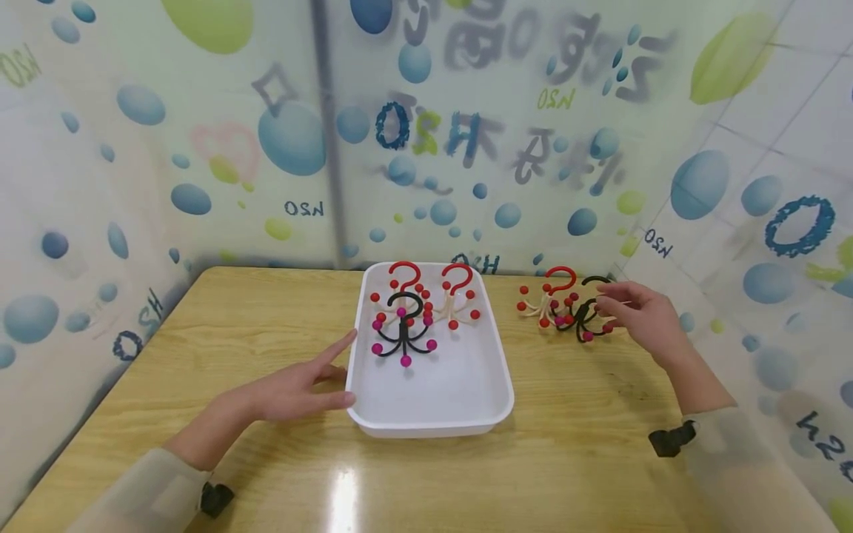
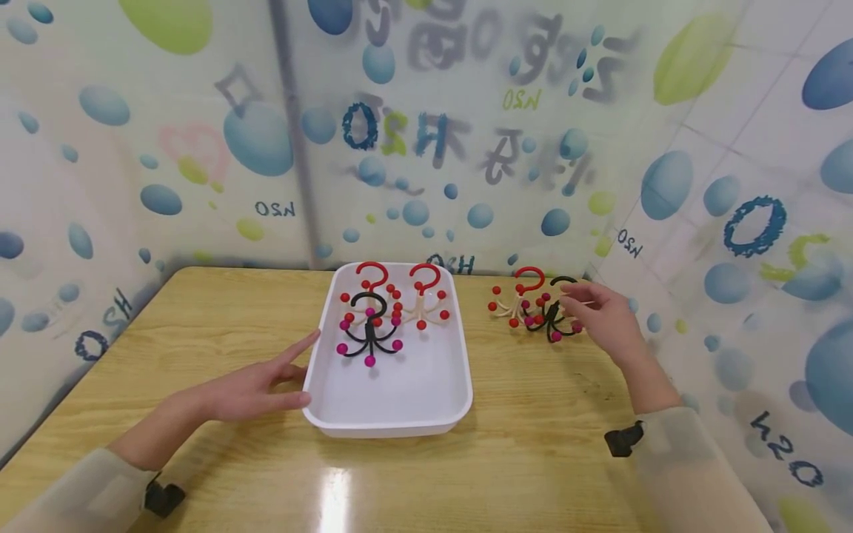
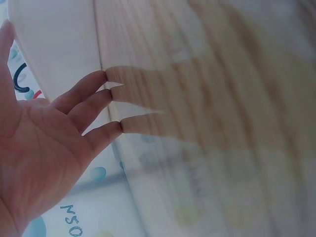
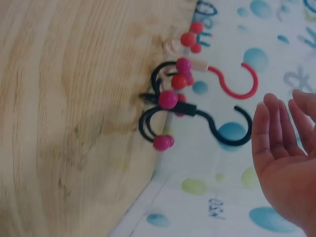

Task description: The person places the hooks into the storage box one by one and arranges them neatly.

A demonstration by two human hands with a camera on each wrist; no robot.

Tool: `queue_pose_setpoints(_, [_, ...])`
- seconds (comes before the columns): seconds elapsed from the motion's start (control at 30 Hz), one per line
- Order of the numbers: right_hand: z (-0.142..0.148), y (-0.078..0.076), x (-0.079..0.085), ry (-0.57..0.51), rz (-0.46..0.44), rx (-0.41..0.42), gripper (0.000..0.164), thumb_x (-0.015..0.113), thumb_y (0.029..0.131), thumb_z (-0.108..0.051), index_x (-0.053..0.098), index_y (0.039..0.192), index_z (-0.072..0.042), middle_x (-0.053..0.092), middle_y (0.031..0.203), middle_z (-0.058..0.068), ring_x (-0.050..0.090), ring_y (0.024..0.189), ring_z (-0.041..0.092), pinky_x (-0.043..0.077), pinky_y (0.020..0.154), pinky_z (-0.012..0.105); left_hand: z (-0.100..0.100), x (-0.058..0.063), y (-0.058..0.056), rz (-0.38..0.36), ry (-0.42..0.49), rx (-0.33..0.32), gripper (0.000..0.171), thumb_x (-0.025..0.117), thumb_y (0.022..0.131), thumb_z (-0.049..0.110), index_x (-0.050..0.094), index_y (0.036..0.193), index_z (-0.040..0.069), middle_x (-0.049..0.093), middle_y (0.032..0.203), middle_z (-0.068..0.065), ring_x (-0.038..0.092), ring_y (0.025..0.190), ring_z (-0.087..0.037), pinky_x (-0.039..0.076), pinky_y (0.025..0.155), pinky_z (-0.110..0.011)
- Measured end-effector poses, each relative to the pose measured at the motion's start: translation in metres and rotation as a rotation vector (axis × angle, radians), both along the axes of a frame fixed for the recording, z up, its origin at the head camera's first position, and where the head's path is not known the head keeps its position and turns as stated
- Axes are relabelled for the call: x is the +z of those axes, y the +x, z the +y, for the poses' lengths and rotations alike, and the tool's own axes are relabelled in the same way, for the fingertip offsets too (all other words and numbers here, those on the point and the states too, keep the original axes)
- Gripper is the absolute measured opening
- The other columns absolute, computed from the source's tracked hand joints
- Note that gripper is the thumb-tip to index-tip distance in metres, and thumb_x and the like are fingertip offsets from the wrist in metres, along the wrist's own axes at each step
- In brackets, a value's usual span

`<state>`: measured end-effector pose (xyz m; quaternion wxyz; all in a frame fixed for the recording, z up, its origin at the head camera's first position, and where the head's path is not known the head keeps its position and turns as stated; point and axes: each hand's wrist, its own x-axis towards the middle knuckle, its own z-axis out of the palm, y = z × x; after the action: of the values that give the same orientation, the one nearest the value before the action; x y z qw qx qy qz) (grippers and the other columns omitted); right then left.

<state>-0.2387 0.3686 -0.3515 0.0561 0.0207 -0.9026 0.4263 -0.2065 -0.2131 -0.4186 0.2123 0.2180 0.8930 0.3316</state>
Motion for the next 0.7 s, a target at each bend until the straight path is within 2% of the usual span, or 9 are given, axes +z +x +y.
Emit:
queue_pose_setpoints(0.17, [0.02,-0.011,-0.009,-0.04,0.018,-0.063,0.055,0.06,0.115,-0.038,0.055,0.154,0.0,0.065,0.113,-0.02,0.071,0.092,-0.009,0.061,0.079,0.013,-0.001,0.0,0.0,0.004,0.012,-0.008,0.105,0.07,0.104,0.059,-0.001,0.178,0.037,0.06,0.162,-0.015,0.051,0.154,-0.047,0.036,0.125,-0.074])
queue_pose_setpoints(0.23, [0.026,-0.016,-0.014,-0.055,0.027,-0.085,0.055,0.059,0.115,-0.034,0.053,0.157,0.001,0.064,0.115,-0.018,0.07,0.091,-0.01,0.061,0.078,0.014,-0.001,-0.001,0.0,0.002,0.019,-0.009,0.105,0.07,0.104,0.059,-0.001,0.178,0.036,0.06,0.162,-0.016,0.051,0.154,-0.047,0.036,0.125,-0.074])
queue_pose_setpoints(0.47, [0.036,-0.027,-0.026,-0.106,0.029,-0.112,0.059,0.057,0.116,-0.031,0.045,0.164,0.001,0.059,0.142,0.013,0.07,0.089,-0.012,0.063,0.079,0.016,-0.001,-0.002,-0.001,-0.002,0.028,-0.009,0.105,0.07,0.104,0.058,-0.001,0.178,0.037,0.059,0.162,-0.016,0.05,0.154,-0.047,0.035,0.125,-0.074])
queue_pose_setpoints(0.7, [0.038,-0.038,-0.033,-0.144,0.023,-0.107,0.064,0.061,0.114,-0.035,0.044,0.165,-0.001,0.059,0.139,0.007,0.072,0.092,-0.009,0.064,0.083,0.019,-0.001,-0.002,0.0,-0.006,0.016,-0.003,0.104,0.07,0.104,0.058,-0.002,0.178,0.038,0.059,0.163,-0.016,0.048,0.155,-0.049,0.035,0.125,-0.075])
